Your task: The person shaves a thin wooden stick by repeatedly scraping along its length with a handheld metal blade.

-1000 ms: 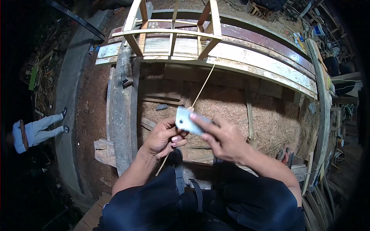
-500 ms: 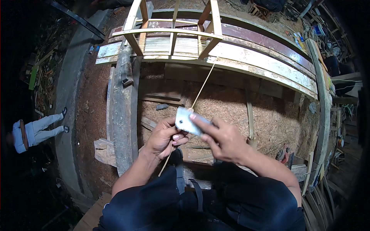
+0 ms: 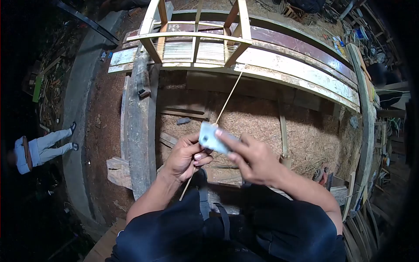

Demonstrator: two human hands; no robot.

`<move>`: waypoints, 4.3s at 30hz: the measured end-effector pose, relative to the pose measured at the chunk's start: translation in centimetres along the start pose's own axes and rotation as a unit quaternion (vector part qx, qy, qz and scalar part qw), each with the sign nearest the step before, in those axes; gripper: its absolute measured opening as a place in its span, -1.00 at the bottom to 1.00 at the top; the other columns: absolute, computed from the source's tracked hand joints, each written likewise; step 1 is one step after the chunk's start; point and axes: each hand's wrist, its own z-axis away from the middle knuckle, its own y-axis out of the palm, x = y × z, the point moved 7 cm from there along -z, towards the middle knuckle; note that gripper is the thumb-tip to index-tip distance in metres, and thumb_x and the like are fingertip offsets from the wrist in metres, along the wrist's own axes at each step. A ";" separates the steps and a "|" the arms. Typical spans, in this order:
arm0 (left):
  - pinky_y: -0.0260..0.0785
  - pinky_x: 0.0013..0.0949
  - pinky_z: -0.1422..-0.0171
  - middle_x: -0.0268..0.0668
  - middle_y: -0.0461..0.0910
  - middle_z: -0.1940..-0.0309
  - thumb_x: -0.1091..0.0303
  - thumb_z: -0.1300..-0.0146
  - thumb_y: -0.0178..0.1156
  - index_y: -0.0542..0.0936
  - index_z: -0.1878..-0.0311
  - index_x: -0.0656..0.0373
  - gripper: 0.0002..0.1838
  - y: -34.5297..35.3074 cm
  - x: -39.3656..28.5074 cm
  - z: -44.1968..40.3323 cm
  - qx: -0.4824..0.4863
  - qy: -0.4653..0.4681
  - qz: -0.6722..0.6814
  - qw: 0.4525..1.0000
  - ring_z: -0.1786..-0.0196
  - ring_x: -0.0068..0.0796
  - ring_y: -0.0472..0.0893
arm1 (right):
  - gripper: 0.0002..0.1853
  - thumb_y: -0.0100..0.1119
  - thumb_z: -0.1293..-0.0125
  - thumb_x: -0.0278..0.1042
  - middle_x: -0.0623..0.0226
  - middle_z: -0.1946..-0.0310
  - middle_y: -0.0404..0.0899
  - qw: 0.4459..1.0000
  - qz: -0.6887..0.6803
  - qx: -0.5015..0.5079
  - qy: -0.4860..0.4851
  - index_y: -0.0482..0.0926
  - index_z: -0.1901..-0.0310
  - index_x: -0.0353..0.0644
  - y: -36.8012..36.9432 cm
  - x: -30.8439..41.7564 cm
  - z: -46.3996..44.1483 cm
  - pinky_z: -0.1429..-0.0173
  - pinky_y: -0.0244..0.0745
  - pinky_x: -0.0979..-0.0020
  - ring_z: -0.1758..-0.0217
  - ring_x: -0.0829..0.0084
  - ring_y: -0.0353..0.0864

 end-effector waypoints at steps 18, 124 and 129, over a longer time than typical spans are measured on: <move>0.18 -0.63 0.45 -0.24 0.68 0.27 0.54 -0.55 0.12 0.58 -0.34 0.31 -0.65 -0.2 -0.4 0.0 -0.052 0.014 -0.021 0.998 0.51 -0.79 0.36 | -0.38 0.16 -0.53 -0.27 0.10 0.42 0.44 0.998 0.020 0.059 -0.025 0.36 -0.59 0.20 0.8 0.2 0.2 0.41 0.48 0.14 0.53 0.22 0.47; 0.25 -0.67 0.55 -0.25 0.72 0.33 0.45 -0.51 0.26 0.58 -0.39 0.24 -0.58 -1.1 0.4 0.1 -0.067 -0.013 -0.067 0.995 0.58 -0.79 0.42 | -0.41 0.14 -0.52 -0.37 0.15 0.48 0.51 0.997 -0.039 0.067 0.018 0.40 -0.56 0.00 0.6 0.0 0.1 0.23 0.51 0.15 0.45 0.28 0.51; 0.23 -0.67 0.56 -0.30 0.66 0.40 0.49 -0.53 0.16 0.61 -0.33 0.27 -0.65 -1.1 0.4 0.4 -0.100 -0.021 -0.077 0.992 0.62 -0.79 0.39 | -0.40 0.14 -0.51 -0.38 0.12 0.44 0.54 0.996 -0.059 0.060 0.014 0.38 -0.57 -0.03 0.6 0.2 0.2 0.22 0.50 0.13 0.41 0.27 0.54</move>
